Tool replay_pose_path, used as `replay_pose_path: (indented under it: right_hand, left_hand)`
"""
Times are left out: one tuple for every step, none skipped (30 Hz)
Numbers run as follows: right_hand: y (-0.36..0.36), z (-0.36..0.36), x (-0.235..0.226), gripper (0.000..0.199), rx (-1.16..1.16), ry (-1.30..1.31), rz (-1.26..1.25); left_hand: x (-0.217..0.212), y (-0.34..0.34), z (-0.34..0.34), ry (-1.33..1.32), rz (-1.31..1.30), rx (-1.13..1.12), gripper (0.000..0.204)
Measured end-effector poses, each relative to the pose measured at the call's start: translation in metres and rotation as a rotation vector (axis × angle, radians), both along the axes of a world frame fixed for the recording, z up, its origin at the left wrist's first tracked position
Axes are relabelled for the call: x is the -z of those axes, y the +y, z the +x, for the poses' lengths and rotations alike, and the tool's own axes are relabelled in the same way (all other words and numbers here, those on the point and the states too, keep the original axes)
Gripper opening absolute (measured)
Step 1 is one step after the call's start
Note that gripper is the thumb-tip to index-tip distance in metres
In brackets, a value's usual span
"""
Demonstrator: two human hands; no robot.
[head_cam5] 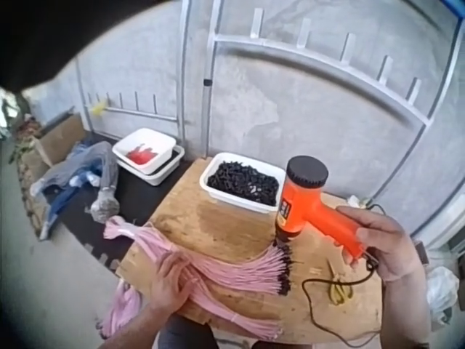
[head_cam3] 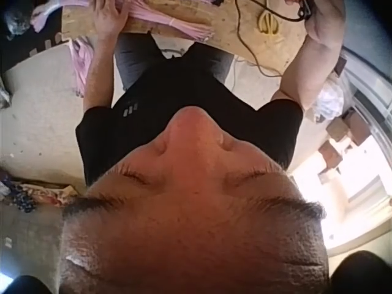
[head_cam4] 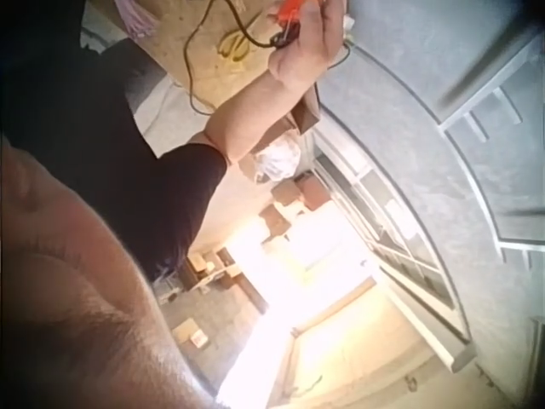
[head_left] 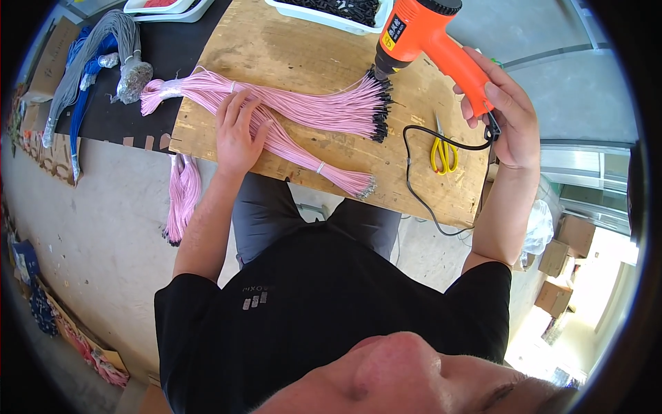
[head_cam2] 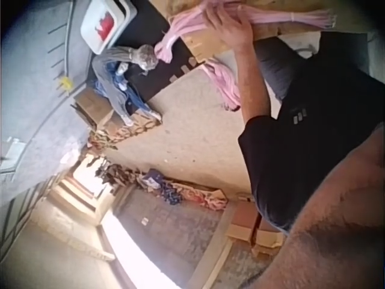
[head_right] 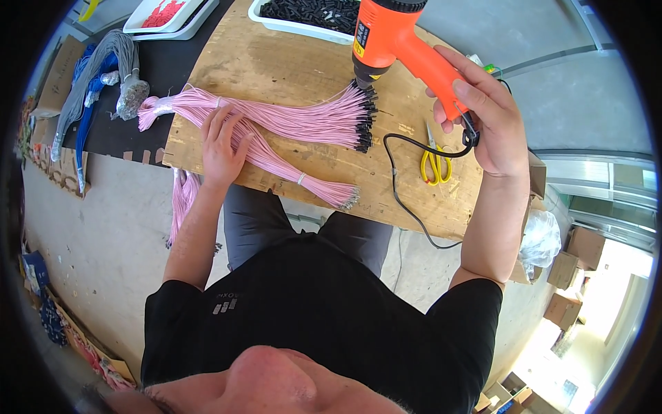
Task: Processing electrical and metal cables by applying heat-shrink components and bundling them at a workbench.
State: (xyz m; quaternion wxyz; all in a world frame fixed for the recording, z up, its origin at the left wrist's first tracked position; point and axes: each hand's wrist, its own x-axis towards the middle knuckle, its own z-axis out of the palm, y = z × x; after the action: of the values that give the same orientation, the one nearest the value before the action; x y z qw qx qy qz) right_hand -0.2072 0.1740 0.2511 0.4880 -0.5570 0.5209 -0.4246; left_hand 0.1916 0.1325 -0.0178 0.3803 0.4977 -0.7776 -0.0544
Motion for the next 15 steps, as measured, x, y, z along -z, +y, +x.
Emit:
replay_pose_path:
  right_hand:
    - [0.000, -0.001, 0.000, 0.057, -0.009, -0.001, -0.002]
    - [0.001, -0.001, 0.001, 0.057, -0.018, -0.001, -0.005]
    - [0.002, -0.002, 0.000, 0.057, -0.017, -0.003, -0.006]
    - [0.003, -0.002, 0.000, 0.057, -0.016, 0.000, -0.004]
    - [0.004, -0.002, -0.001, 0.057, -0.015, 0.003, -0.003]
    - [0.005, -0.003, -0.002, 0.057, -0.013, 0.001, -0.004]
    - [0.006, -0.005, -0.003, 0.057, -0.018, 0.004, -0.003]
    - [0.007, -0.006, -0.003, 0.057, -0.022, 0.007, -0.002]
    - [0.008, -0.007, -0.003, 0.057, -0.020, 0.005, -0.002]
    - [0.009, -0.008, -0.003, 0.057, -0.019, -0.005, -0.003]
    - [0.010, -0.010, -0.002, 0.057, -0.018, -0.016, -0.004]
    - [0.010, -0.010, -0.002, 0.057, -0.015, -0.017, -0.005]
    - [0.010, -0.011, -0.002, 0.057, -0.014, -0.018, -0.009]
    - [0.011, -0.012, -0.002, 0.057, -0.013, -0.019, -0.013]
    - [0.011, -0.013, -0.001, 0.057, -0.010, -0.020, -0.014]
  left_hand:
    - [0.000, 0.000, 0.000, -0.007, -0.004, -0.005, 0.046]
    - [0.000, 0.000, -0.001, -0.009, -0.005, -0.002, 0.046]
    - [0.000, 0.000, -0.001, -0.009, -0.007, -0.002, 0.046]
    - [0.000, 0.000, -0.001, -0.008, -0.008, -0.002, 0.046]
    - [0.000, 0.000, -0.001, -0.010, -0.008, -0.001, 0.046]
    - [0.000, 0.000, -0.001, -0.015, -0.007, -0.001, 0.046]
    - [0.000, 0.000, -0.001, -0.020, -0.006, -0.001, 0.046]
    - [0.000, 0.000, -0.001, -0.022, -0.007, 0.001, 0.046]
    - [0.000, 0.000, -0.001, -0.023, -0.006, -0.001, 0.046]
    - [-0.001, 0.000, -0.001, -0.024, -0.005, -0.003, 0.045]
    - [-0.001, 0.000, -0.001, -0.026, -0.005, -0.001, 0.045]
    - [-0.001, 0.000, -0.001, -0.027, -0.002, -0.003, 0.045]
    - [-0.001, 0.000, -0.001, -0.028, 0.001, -0.005, 0.046]
    - [-0.001, 0.000, -0.002, -0.029, 0.001, -0.003, 0.046]
    - [-0.002, 0.000, -0.002, -0.028, 0.001, -0.003, 0.045]
